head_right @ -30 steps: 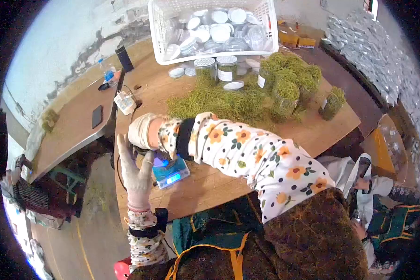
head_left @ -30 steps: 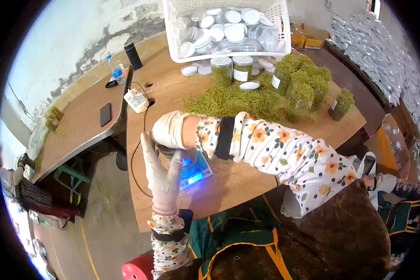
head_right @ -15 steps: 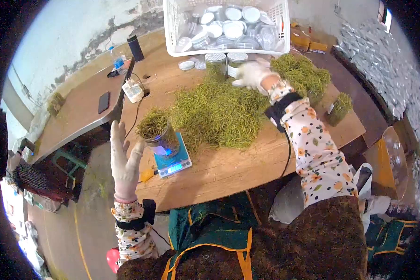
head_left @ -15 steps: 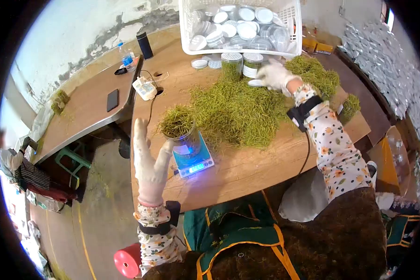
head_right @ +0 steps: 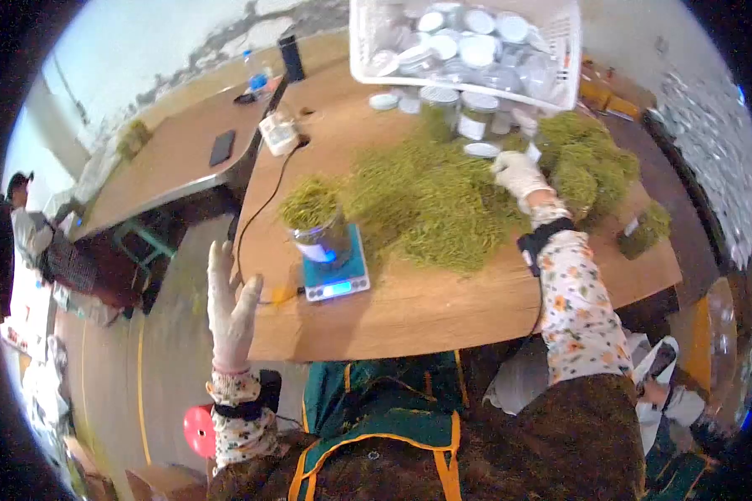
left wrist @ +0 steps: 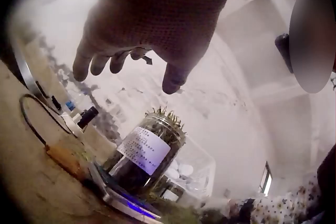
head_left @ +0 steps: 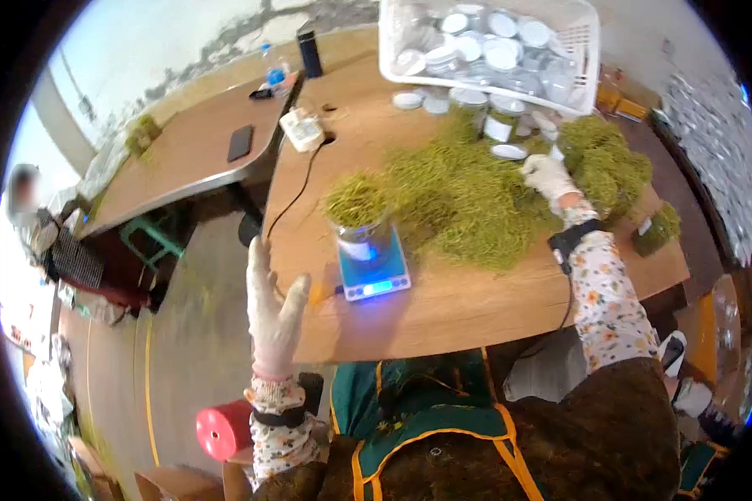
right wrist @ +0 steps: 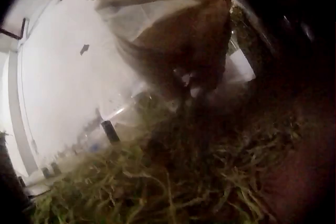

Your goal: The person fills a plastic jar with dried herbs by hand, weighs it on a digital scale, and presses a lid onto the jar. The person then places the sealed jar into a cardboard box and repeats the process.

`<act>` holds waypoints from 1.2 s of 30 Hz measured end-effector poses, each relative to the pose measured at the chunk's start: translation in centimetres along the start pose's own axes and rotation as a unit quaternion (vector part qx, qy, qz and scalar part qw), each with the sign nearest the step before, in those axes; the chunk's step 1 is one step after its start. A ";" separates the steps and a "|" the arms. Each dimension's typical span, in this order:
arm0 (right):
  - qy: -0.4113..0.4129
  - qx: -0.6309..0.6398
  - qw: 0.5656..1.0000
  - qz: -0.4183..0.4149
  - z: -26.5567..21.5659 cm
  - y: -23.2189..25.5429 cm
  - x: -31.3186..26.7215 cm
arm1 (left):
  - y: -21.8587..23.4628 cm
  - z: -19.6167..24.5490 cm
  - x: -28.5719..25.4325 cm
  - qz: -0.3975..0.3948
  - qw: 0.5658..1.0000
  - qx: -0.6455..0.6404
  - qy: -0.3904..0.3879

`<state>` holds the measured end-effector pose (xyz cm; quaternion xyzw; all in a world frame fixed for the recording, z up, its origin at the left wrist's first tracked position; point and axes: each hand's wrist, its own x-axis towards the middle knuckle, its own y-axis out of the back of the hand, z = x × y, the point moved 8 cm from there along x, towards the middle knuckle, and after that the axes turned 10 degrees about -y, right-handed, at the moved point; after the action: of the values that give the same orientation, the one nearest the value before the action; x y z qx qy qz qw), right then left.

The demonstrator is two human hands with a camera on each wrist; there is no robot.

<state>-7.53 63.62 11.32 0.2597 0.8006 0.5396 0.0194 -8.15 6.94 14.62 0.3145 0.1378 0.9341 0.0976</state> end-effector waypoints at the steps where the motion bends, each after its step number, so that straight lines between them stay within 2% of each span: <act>1: 0.059 0.031 0.997 0.037 -0.8 1.0 -0.5 | 0.1 -0.4 -0.3 0.000 1.000 -0.006 -0.008; 3: -0.044 0.157 0.986 0.037 -0.9 2.6 -1.5 | 0.2 -1.0 -0.5 0.011 1.000 0.019 0.004; 5: -0.150 0.292 0.944 -0.044 -0.4 2.1 -1.8 | -0.2 -1.1 -0.7 0.000 1.000 0.025 0.011; 7: -0.104 0.277 0.955 -0.030 -0.1 1.3 -2.1 | -0.4 -1.2 -0.7 -0.002 0.999 0.037 0.016; 9: -0.122 0.239 0.963 -0.040 0.7 0.5 -2.1 | -0.6 -1.5 -0.8 -0.010 0.999 0.041 0.014; 11: -0.143 0.376 0.914 -0.059 0.3 0.3 -2.3 | -1.0 -1.8 -0.8 -0.013 0.999 0.037 -0.010; 13: -0.116 0.414 0.898 -0.090 -1.7 0.3 -2.1 | -1.4 -1.7 -0.6 -0.019 0.999 0.046 -0.014; 15: -0.050 0.509 0.854 -0.098 -8.2 1.5 -2.9 | -2.0 -1.4 -0.2 -0.026 0.998 0.053 -0.022; 17: 0.027 0.551 0.828 -0.102 -14.2 2.5 -3.7 | -2.9 -1.0 0.4 -0.021 0.997 0.062 -0.039; 19: 0.058 0.587 0.795 -0.141 -19.2 2.5 -4.3 | -3.8 -0.7 0.9 -0.019 0.997 0.056 -0.050; 21: 0.076 0.584 0.797 -0.139 -23.3 1.9 -5.1 | -4.7 -0.6 1.0 -0.026 0.996 0.058 -0.056; 23: 0.088 0.551 0.816 -0.154 -27.3 1.3 -6.4 | -5.3 0.4 1.1 -0.025 0.994 0.072 -0.078; 24: 0.124 0.549 0.812 -0.156 -28.8 0.9 -7.0 | -5.7 0.8 1.0 -0.031 0.994 0.075 -0.077; 25: 0.112 0.533 0.822 -0.167 -29.9 0.6 -7.6 | -5.9 1.3 1.0 -0.036 0.993 0.077 -0.077; 27: 0.140 0.532 0.815 -0.180 -31.5 -0.8 -8.3 | -6.2 2.2 0.9 -0.035 0.993 0.076 -0.085; 28: 0.174 0.493 0.833 -0.179 -32.2 -0.9 -8.6 | -6.4 2.5 0.9 -0.036 0.992 0.074 -0.092; 29: 0.245 0.342 0.900 -0.111 -32.9 -0.2 -9.0 | -6.5 2.7 0.9 -0.033 0.992 0.074 -0.095; 31: 0.245 0.345 0.892 -0.159 -33.4 -0.4 -9.4 | -6.7 2.7 0.9 -0.031 0.995 0.056 -0.078; 32: 0.248 0.342 0.893 -0.158 -33.4 -0.5 -9.2 | -6.8 2.5 0.8 -0.030 0.994 0.065 -0.082; 34: 0.282 0.347 0.875 -0.188 -34.0 -0.8 -9.3 | -6.6 2.6 0.8 -0.028 0.994 0.063 -0.088; 35: 0.284 0.345 0.875 -0.186 -34.3 -0.4 -9.4 | -6.6 2.7 0.9 -0.029 0.993 0.064 -0.093; 36: 0.296 0.322 0.889 -0.137 -34.6 0.7 -9.7 | -6.6 2.6 0.9 -0.027 0.993 0.063 -0.097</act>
<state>-9.66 30.09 23.93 -0.0322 0.9269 0.2954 -0.2291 -6.62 13.89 15.07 0.4051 0.1942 0.8859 0.1154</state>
